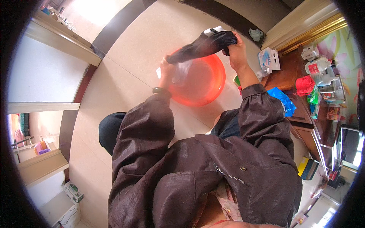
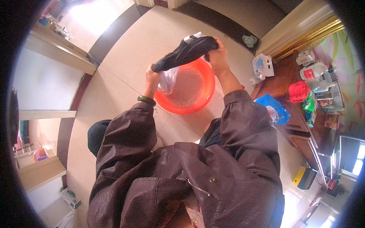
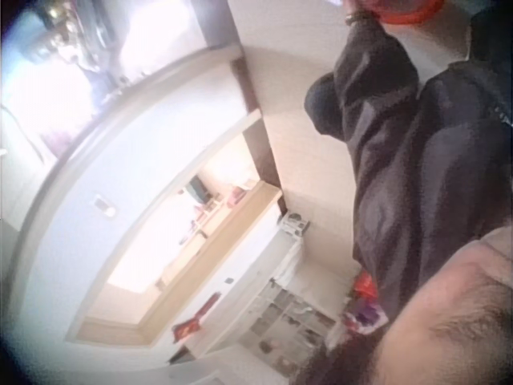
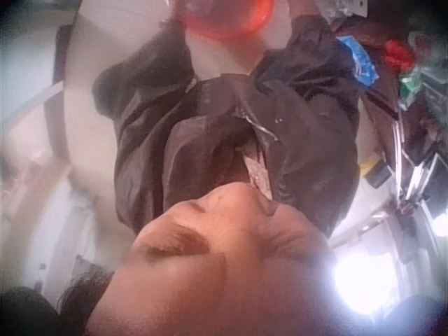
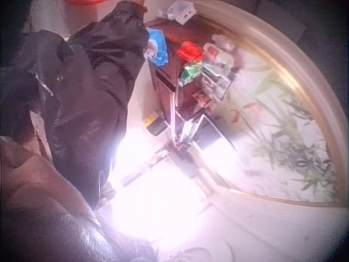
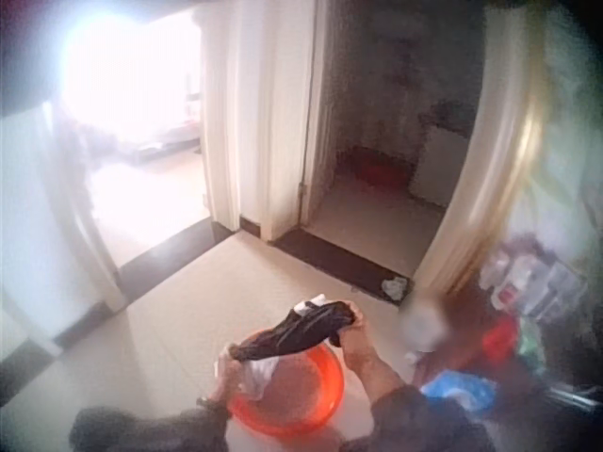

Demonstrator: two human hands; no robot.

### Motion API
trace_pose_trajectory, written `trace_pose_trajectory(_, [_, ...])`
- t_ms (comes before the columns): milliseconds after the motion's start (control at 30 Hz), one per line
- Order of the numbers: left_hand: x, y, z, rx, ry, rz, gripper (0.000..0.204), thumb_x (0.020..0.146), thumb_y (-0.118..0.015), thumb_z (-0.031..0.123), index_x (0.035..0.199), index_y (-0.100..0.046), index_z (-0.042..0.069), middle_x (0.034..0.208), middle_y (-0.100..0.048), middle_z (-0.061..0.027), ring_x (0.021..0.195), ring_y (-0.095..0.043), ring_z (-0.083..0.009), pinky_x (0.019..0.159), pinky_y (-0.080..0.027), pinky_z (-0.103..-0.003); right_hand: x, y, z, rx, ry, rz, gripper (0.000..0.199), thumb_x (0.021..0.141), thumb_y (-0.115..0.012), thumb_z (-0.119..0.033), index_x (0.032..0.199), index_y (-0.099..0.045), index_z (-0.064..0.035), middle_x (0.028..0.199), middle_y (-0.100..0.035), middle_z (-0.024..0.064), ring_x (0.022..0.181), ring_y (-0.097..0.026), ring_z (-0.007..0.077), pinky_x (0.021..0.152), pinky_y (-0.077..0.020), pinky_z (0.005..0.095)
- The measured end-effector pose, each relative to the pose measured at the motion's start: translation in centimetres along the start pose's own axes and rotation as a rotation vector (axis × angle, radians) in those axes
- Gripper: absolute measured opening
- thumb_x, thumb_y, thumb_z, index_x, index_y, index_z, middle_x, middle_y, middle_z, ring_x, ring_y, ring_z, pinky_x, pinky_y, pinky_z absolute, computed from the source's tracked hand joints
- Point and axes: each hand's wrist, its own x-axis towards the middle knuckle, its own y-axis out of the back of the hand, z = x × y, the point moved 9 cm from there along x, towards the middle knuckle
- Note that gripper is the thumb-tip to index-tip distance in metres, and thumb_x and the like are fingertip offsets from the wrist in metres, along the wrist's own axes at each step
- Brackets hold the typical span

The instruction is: The person sits on the floor and washes a sock by hand in a red basin filled with water. They repeatedly rub and squeeze the sock, then wring it out and lift it from the basin.

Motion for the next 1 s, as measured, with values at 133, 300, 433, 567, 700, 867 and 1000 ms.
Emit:
trace_pose_trajectory(133, [3.3, 2.6, 2.9, -0.009, -0.020, 0.050, 0.016, 0.072, -0.062, 0.007, 0.085, -0.061, -0.002, 0.074, -0.065, -0.0160, 0.070, -0.063, -0.0209, 0.064, -0.048, -0.034, 0.2, 1.7, 1.0, -0.018, -0.051, 0.068, 0.026, 0.080, -0.046, 0.009, 0.099, -0.057, -0.0058, 0.069, -0.056, 0.0022, 0.050, -0.050, 0.0116, 0.044, -0.0387, 0.0248])
trace_pose_trajectory(300, [5.2, 5.2, 5.8, 0.241, -0.055, 0.019, 0.023, 0.070, -0.069, 0.016, 0.083, -0.063, -0.002, 0.077, -0.065, -0.0213, 0.078, -0.067, -0.0298, 0.068, -0.050, -0.037, 0.2, 2.5, 2.1, -0.053, -0.095, 0.111, 0.026, 0.078, -0.049, 0.009, 0.098, -0.057, -0.0056, 0.063, -0.053, 0.0021, 0.047, -0.049, 0.0118, 0.043, -0.0385, 0.0261])
trace_pose_trajectory(433, [5.0, 4.7, 3.4, 0.503, 0.130, -0.161, 0.033, 0.070, -0.068, 0.024, 0.089, -0.065, -0.003, 0.079, -0.066, -0.0215, 0.081, -0.067, -0.0286, 0.070, -0.050, -0.039, 0.4, 3.1, 3.7, -0.147, -0.152, 0.123, 0.023, 0.078, -0.051, 0.006, 0.097, -0.058, -0.0054, 0.065, -0.055, 0.0017, 0.050, -0.050, 0.0110, 0.042, -0.0383, 0.0259])
trace_pose_trajectory(567, [1.6, 1.5, -0.5, 0.405, 0.276, -0.424, 0.025, 0.067, -0.069, 0.013, 0.088, -0.068, -0.001, 0.072, -0.066, -0.0076, 0.068, -0.061, -0.0145, 0.061, -0.050, -0.034, 0.7, 3.3, 5.0, -0.393, -0.099, 0.128, 0.023, 0.076, -0.054, 0.004, 0.097, -0.061, -0.0035, 0.074, -0.062, 0.0062, 0.062, -0.059, 0.0159, 0.053, -0.0462, 0.0288])
trace_pose_trajectory(700, [-3.1, -0.5, -2.9, 0.081, 0.291, -0.462, 0.029, 0.063, -0.074, 0.010, 0.089, -0.069, -0.002, 0.081, -0.069, -0.0069, 0.076, -0.064, -0.0160, 0.069, -0.051, -0.034, -0.4, 0.4, 6.0, -0.768, 0.133, -0.099, 0.030, 0.072, -0.053, 0.005, 0.100, -0.060, -0.0024, 0.085, -0.066, 0.0108, 0.077, -0.063, 0.0216, 0.068, -0.0490, 0.0307])
trace_pose_trajectory(867, [-5.9, -3.9, -7.2, 0.625, 0.001, -0.807, 0.034, 0.066, -0.074, 0.021, 0.094, -0.068, 0.003, 0.088, -0.068, -0.0183, 0.089, -0.066, -0.0279, 0.078, -0.050, -0.040, -1.2, -1.2, 7.9, -0.852, 0.078, -0.250, 0.039, 0.069, -0.048, 0.010, 0.105, -0.058, -0.0012, 0.090, -0.065, 0.0047, 0.086, -0.061, 0.0143, 0.075, -0.0481, 0.0267])
trace_pose_trajectory(1000, [-1.5, -3.0, -9.6, 0.658, 0.029, -0.657, 0.024, 0.071, -0.065, 0.017, 0.092, -0.067, 0.005, 0.089, -0.065, -0.0231, 0.088, -0.064, -0.0351, 0.071, -0.050, -0.043, -0.5, -1.4, 4.4, -0.790, 0.274, -0.136, 0.040, 0.069, -0.048, 0.012, 0.106, -0.058, -0.0013, 0.085, -0.064, 0.0034, 0.076, -0.059, 0.0115, 0.065, -0.0473, 0.0252])
